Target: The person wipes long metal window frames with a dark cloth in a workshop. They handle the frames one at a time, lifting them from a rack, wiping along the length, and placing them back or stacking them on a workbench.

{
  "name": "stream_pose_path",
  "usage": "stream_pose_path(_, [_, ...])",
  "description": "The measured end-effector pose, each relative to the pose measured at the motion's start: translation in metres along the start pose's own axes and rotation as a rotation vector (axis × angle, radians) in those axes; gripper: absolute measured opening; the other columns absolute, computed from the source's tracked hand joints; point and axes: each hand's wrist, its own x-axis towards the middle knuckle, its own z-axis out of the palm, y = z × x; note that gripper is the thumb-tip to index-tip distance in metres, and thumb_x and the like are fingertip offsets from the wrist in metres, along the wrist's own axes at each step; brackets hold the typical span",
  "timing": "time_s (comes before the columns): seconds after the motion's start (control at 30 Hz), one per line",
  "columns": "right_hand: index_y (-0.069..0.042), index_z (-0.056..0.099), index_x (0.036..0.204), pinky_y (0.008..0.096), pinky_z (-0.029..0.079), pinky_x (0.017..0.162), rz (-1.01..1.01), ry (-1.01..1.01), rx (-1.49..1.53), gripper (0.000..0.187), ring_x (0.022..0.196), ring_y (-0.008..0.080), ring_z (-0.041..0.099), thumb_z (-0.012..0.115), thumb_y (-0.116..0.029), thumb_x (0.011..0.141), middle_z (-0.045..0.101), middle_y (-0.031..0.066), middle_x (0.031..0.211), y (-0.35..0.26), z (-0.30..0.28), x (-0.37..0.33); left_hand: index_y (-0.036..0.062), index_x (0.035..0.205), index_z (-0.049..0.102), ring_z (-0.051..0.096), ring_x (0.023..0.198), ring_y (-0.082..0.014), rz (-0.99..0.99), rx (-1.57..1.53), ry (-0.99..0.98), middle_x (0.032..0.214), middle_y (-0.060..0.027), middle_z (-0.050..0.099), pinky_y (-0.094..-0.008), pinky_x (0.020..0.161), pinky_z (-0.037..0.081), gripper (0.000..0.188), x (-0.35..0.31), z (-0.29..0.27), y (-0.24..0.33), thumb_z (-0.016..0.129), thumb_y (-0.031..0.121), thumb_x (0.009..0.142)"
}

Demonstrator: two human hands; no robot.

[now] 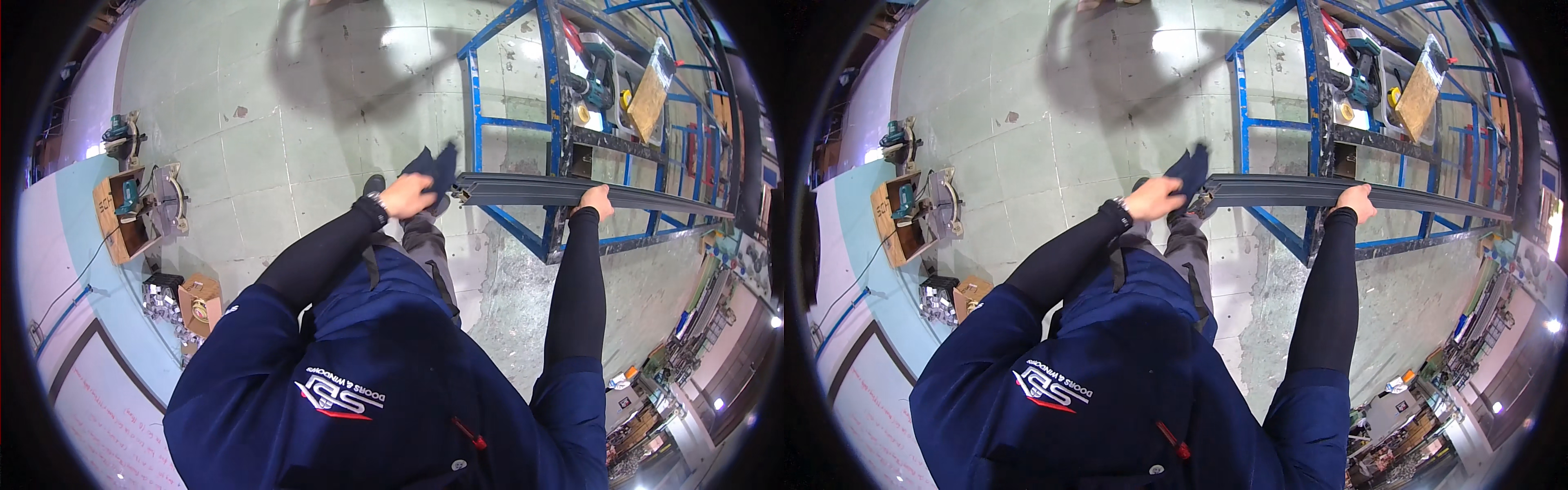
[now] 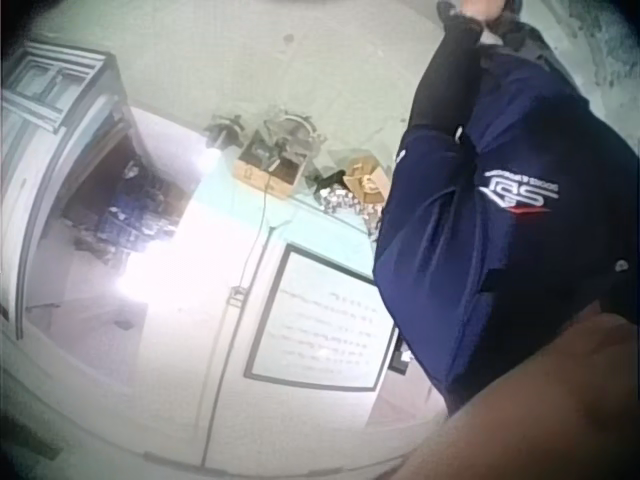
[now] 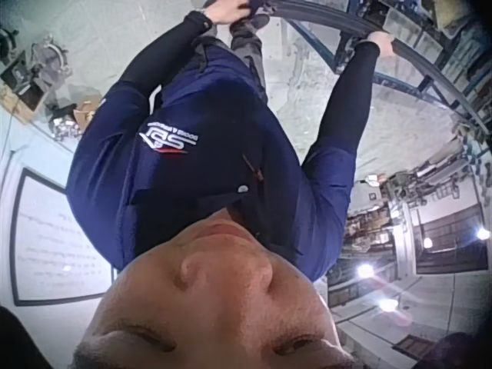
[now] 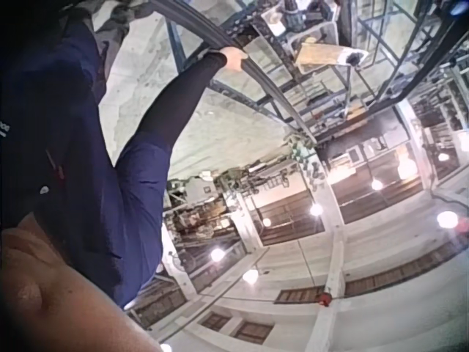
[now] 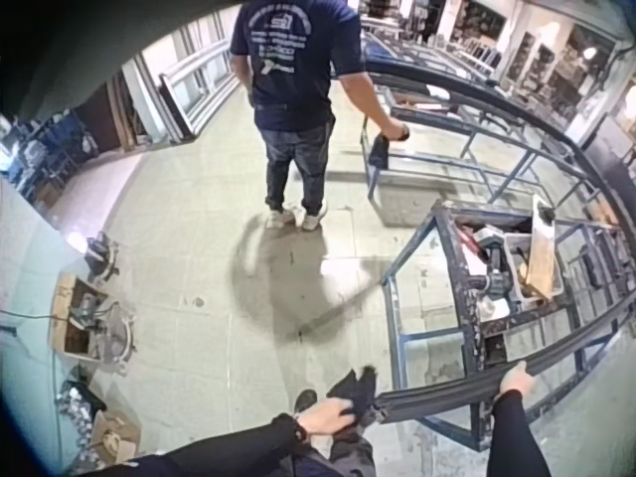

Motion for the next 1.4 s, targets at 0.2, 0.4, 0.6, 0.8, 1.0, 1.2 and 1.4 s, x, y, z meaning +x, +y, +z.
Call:
stream_pose_path(0.2, [0.013,0.04,0.133,0.0462,0.059,0.087,-0.022,0.016,0.005,0.067,0.105,0.0404,0.066,0.061,-0.037,0.094,0.058,0.0311,0.125,0.015,-0.001,0.012,-0.0075,0.125,0.057,0.062,0.092,-0.0171,-0.15,-0.767,0.273,0.105,-0.0181,0.069,-0.0315,0.084,0.05,0.048,-0.022,0.006,0.023,0.061,0.033,0.099])
stream_pose_path(0.4, [0.017,0.048,0.122,0.0449,0.06,0.079,-0.024,0.033,0.082,0.061,0.091,0.0387,0.071,0.06,-0.033,0.091,0.066,0.0264,0.111,0.003,0.004,-0.002,-0.0032,0.117,0.06,0.066,0.093,-0.0252,-0.18,-0.614,0.274,0.104,-0.0193,0.069,-0.0356,0.083,0.05,0.042,0.002,0.008,0.067,0.064,0.033,0.096])
stream_pose_path(0.6, [0.013,0.037,0.135,0.046,0.06,0.086,0.003,-0.058,0.021,0.067,0.105,0.042,0.066,0.061,-0.034,0.093,0.057,0.0329,0.125,0.007,0.001,0.012,-0.0017,0.113,0.06,0.065,0.099,-0.0317,-0.272,-0.327,0.473,0.104,-0.0209,0.068,-0.0382,0.087,0.048,0.034,0.008,0.052,-0.009,0.06,0.029,0.098])
stream_pose_path(0.8, [0.011,0.037,0.135,0.0482,0.061,0.084,0.009,-0.051,0.071,0.065,0.104,0.0401,0.067,0.061,-0.034,0.094,0.057,0.0298,0.126,0.011,0.003,0.008,-0.0036,0.14,0.048,0.054,0.119,-0.0154,-0.336,-0.855,0.331,0.131,-0.0117,0.06,-0.0293,0.102,0.042,0.056,0.021,0.02,-0.018,0.056,0.038,0.102])
stream_pose_path(1.0, [0.015,0.045,0.125,0.0463,0.061,0.077,-0.034,0.035,0.044,0.059,0.093,0.0378,0.07,0.06,-0.031,0.092,0.064,0.0268,0.113,0.0,0.001,-0.007,-0.0028,0.121,0.06,0.055,0.097,-0.0088,-0.177,-1.017,0.051,0.107,-0.0031,0.066,-0.0275,0.087,0.046,0.041,0.062,0.048,0.002,0.055,0.034,0.104])
stream_pose_path(1.2, [0.011,0.037,0.134,0.0478,0.061,0.084,-0.014,-0.014,0.039,0.066,0.103,0.0413,0.066,0.06,-0.035,0.093,0.057,0.0304,0.125,0.006,0.0,0.006,-0.0033,0.096,0.064,0.063,0.089,-0.0429,-0.033,-0.234,0.093,0.091,-0.0273,0.066,-0.0458,0.078,0.048,0.043,0.056,0.014,0.012,0.056,0.039,0.099])
stream_pose_path(1.4, [0.014,0.045,0.127,0.0467,0.061,0.079,-0.021,0.043,0.034,0.06,0.095,0.0397,0.069,0.061,-0.033,0.092,0.062,0.0285,0.117,0.002,0.004,-0.005,-0.0034,0.099,0.065,0.066,0.085,-0.0334,-0.07,-0.292,0.099,0.089,-0.0215,0.068,-0.0416,0.078,0.049,0.044,-0.014,0.027,-0.066,0.053,0.039,0.1])
